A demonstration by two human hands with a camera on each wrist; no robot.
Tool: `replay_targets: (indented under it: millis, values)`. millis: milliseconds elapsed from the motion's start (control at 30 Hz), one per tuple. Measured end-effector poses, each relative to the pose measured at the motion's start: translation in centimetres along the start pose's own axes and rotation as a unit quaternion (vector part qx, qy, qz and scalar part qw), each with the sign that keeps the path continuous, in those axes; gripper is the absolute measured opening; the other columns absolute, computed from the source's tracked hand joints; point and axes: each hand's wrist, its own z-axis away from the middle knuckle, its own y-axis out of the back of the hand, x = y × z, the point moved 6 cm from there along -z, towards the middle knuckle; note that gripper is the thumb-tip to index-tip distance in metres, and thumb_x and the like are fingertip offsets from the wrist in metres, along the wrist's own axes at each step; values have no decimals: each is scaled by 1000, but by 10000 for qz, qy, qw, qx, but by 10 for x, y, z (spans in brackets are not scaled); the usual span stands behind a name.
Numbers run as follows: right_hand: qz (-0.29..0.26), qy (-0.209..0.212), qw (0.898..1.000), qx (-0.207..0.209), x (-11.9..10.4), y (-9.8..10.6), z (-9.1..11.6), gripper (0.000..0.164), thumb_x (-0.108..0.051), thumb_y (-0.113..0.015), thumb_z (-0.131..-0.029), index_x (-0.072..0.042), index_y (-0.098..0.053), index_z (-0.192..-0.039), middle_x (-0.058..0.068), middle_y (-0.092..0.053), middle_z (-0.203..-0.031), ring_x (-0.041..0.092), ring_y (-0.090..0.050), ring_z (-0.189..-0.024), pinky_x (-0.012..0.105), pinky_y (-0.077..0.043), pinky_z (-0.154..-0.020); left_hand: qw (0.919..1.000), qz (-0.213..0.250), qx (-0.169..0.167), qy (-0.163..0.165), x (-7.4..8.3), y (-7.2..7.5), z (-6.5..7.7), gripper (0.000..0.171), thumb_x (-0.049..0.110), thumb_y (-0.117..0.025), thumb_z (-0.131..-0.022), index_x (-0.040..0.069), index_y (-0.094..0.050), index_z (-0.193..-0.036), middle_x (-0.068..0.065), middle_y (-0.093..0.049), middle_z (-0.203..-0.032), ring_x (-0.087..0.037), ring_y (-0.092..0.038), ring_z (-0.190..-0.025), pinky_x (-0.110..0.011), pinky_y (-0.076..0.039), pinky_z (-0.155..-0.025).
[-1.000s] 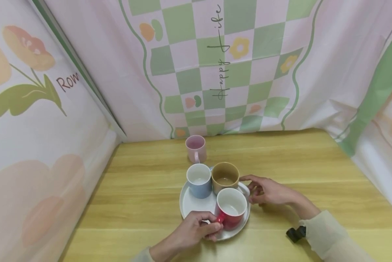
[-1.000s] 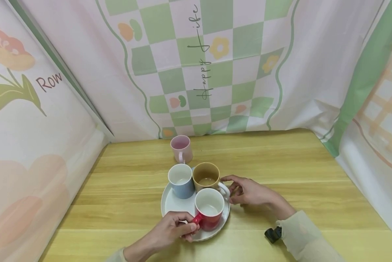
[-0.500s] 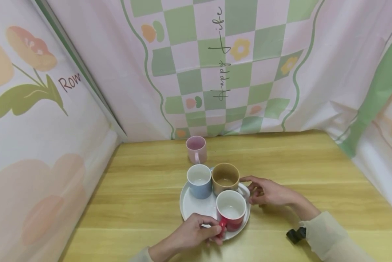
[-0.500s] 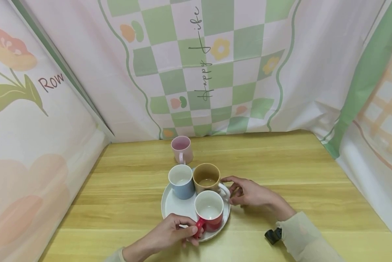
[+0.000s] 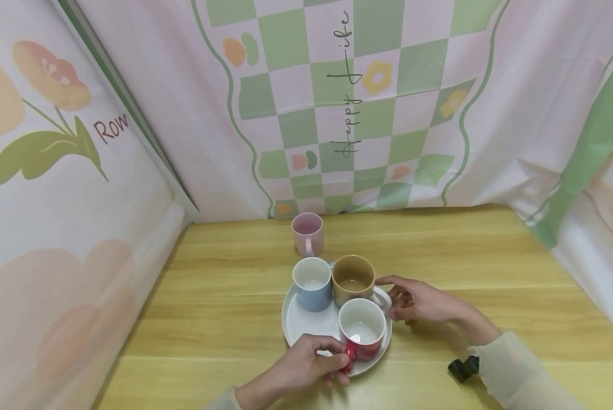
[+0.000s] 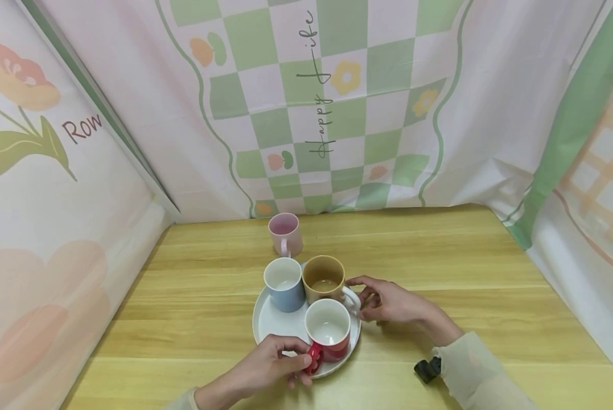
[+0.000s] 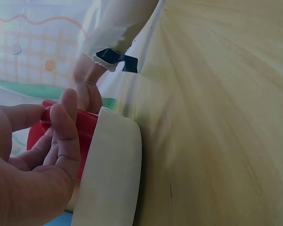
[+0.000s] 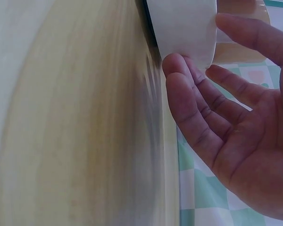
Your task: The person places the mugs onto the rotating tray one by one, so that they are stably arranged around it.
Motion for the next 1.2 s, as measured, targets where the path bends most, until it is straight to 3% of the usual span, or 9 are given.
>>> replay_targets:
  millis: [167,433,633,800,1033,1200]
  values:
    - [146,-23,9999,16,1,0,0,74,-19,-75,-88,1,-37,-148,20,-64,-112,18,-68,-96,30,-60,-72,9998,149,86,59,0,-2,0,23,17,-64,-97,-2,-70,-110,-9,-72,-97,-5,-72,-72,-28,-60,-62]
    - [241,-43,9997,32,2,0,1,76,-21,-76,-87,-1,-37,-149,20,-63,-112,17,-68,-95,30,-61,-72,9995,230,180,103,-1,-3,1,22,15,-64,-97,-1,-70,-110,-6,-72,-95,-9,-72,-72,-36,-62,-65]
    - [78,19,10000,3,0,0,1,76,-19,-76,-87,0,-36,-149,19,-64,-111,16,-68,-94,30,-61,-71,9997,194,132,69,1,0,2,21,16,-64,-97,0,-70,-110,-8,-72,-97,-9,-73,-72,-30,-61,-62]
    - [94,18,10000,30,0,0,1,76,-19,-76,-87,0,-36,-148,19,-64,-109,14,-68,-93,29,-60,-71,9999,-10,129,17,7,6,3,20,16,-63,-98,2,-71,-110,-14,-74,-97,-8,-73,-71,-37,-62,-62]
    - [49,58,10000,25,-2,0,1,76,-19,-76,-87,1,-36,-148,19,-65,-109,15,-68,-92,29,-60,-71,9988,-315,350,157,17,21,4,23,23,-63,-98,8,-72,-113,-16,-74,-102,-7,-72,-74,-22,-55,-58]
    - [178,25,9998,11,1,-1,1,76,-20,-76,-87,0,-36,-149,18,-65,-109,14,-68,-93,28,-60,-73,9972,-534,505,160,27,33,5,25,24,-63,-99,5,-71,-114,-21,-72,-104,-9,-72,-77,-20,-51,-58]
